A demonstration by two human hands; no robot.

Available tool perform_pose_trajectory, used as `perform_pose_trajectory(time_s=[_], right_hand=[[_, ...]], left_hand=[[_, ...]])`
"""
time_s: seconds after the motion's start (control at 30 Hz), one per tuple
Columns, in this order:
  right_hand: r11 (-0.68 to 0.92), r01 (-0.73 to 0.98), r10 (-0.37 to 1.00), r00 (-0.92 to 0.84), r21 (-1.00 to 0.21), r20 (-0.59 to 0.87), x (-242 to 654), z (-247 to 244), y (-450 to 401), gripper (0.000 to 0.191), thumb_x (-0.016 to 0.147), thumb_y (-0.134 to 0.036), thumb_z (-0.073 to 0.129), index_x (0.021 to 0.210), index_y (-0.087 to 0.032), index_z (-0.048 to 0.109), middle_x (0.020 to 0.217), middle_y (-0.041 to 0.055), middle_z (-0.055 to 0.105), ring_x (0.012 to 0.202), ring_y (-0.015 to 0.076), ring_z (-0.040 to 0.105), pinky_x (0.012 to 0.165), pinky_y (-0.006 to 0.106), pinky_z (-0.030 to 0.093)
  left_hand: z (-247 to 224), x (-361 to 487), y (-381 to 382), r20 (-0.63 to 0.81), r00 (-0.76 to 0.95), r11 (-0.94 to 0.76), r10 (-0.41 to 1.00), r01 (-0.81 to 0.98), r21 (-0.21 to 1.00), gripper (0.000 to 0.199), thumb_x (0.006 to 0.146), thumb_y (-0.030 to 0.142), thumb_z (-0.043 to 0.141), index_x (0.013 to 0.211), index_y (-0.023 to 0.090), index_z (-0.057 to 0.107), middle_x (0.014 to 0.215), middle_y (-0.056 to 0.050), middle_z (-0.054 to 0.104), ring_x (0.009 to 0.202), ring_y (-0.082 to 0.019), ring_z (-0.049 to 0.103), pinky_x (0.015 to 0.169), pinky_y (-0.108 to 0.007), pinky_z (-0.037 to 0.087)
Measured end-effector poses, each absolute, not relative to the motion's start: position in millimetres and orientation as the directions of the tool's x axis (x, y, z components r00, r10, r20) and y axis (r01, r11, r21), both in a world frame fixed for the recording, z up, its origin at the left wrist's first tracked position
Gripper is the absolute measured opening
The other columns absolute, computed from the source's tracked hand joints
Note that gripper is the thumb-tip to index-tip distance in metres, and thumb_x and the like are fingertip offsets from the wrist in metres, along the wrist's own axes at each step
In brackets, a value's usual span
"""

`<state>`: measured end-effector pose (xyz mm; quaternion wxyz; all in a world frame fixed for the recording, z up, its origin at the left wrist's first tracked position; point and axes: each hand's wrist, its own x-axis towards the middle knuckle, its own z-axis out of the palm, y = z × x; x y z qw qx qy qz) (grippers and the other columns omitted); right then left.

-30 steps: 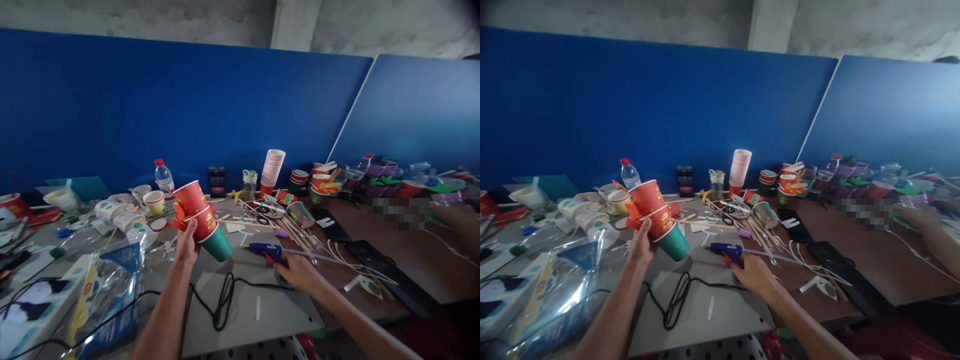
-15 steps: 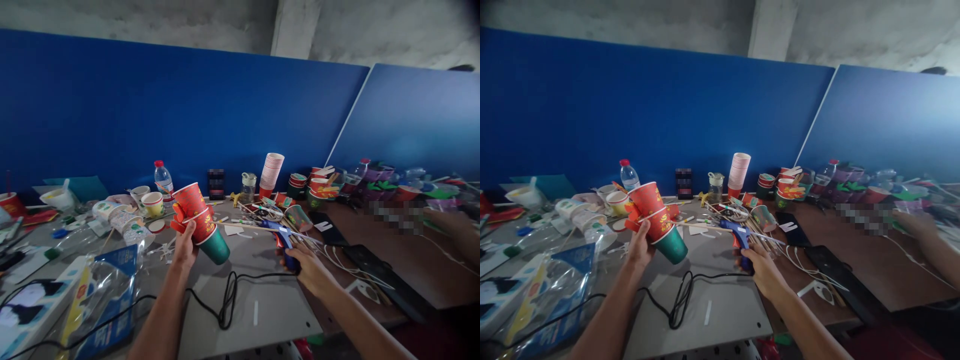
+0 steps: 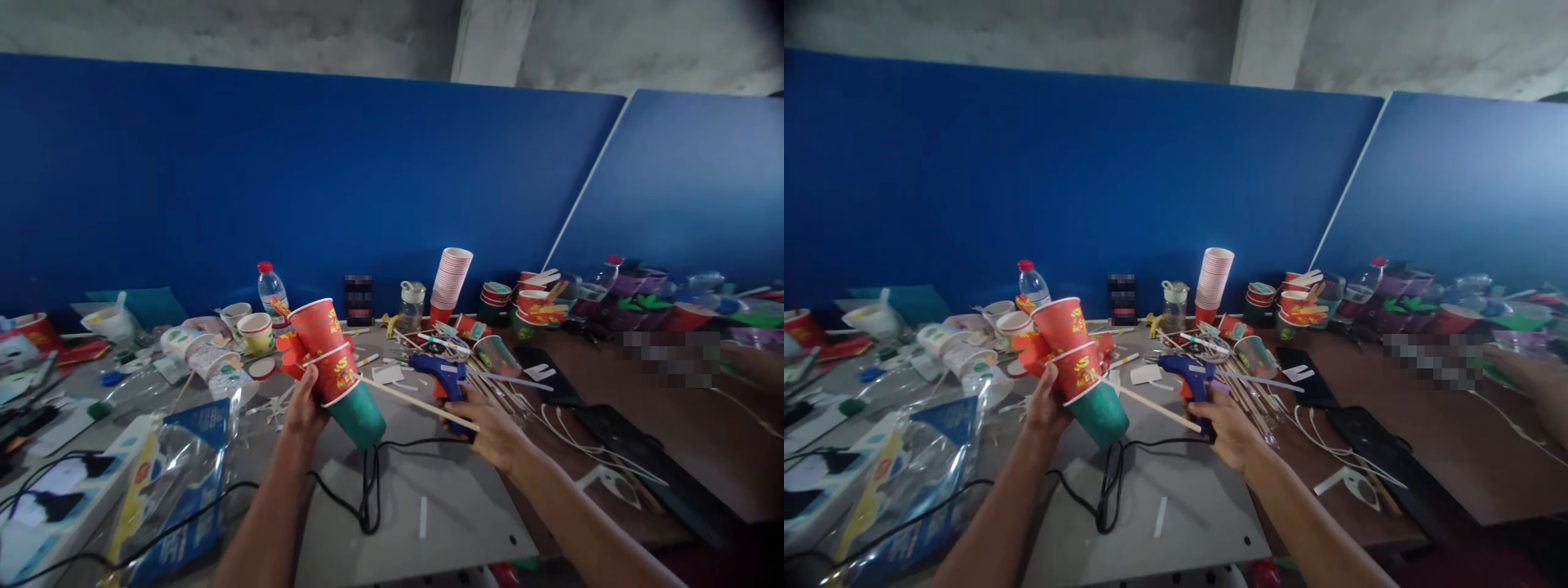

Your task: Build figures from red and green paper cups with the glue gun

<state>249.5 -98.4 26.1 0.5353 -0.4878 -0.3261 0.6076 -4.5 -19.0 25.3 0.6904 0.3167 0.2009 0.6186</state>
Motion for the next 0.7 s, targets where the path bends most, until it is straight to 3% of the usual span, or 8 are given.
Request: perform_pose_trajectory(time_s=[0.1,0.27,0.53,0.7], right_hand=[[-0.255,-0.408,0.958,0.014,-0.876,-0.285,244,29,-97,0.025,0.058,-0.016,0.074,0.078,-0.019,0.060,0.070,-0.0005,0.067,0.056,0.0114,0.060,0.053,0.024,0.049],[-0.264,-0.409,0.965,-0.113,-0.874,-0.238,236,31,-94,0.030,0.060,-0.019,0.077,0.085,-0.019,0.060,0.071,-0.0022,0.066,0.056,0.0100,0.059,0.055,0.023,0.047],[-0.197,-0.332,0.978,-0.132,-0.923,-0.161,224,38,-89,0.035,0.061,-0.028,0.081,0.085,-0.018,0.058,0.068,-0.0032,0.064,0.056,0.0099,0.058,0.056,0.023,0.046],[-0.175,-0.369,0.984,-0.106,-0.913,-0.146,224,42,-88,0.033,0.064,-0.036,0.079,0.083,-0.018,0.058,0.068,-0.0021,0.064,0.055,0.0099,0.057,0.054,0.023,0.045]], left_hand=[[25,-5,-23,0.149,0.242,0.071,0.959,-0.711,0.699,0.072,0.060,0.056,0.074,0.116,0.013,0.062,0.112,-0.018,0.068,0.110,-0.038,0.060,0.091,-0.050,0.050],[22,-5,-27,0.172,0.365,0.131,0.915,-0.672,0.729,0.079,0.055,0.054,0.078,0.121,0.014,0.060,0.123,-0.020,0.062,0.114,-0.041,0.057,0.089,-0.052,0.050],[18,-7,-25,0.177,0.374,0.120,0.910,-0.648,0.753,0.074,0.054,0.054,0.078,0.117,0.020,0.062,0.120,-0.017,0.064,0.114,-0.041,0.057,0.089,-0.053,0.050],[15,-9,-23,0.161,0.340,0.113,0.926,-0.658,0.745,0.079,0.054,0.054,0.078,0.123,0.020,0.058,0.118,-0.017,0.065,0.115,-0.041,0.056,0.091,-0.053,0.049]])
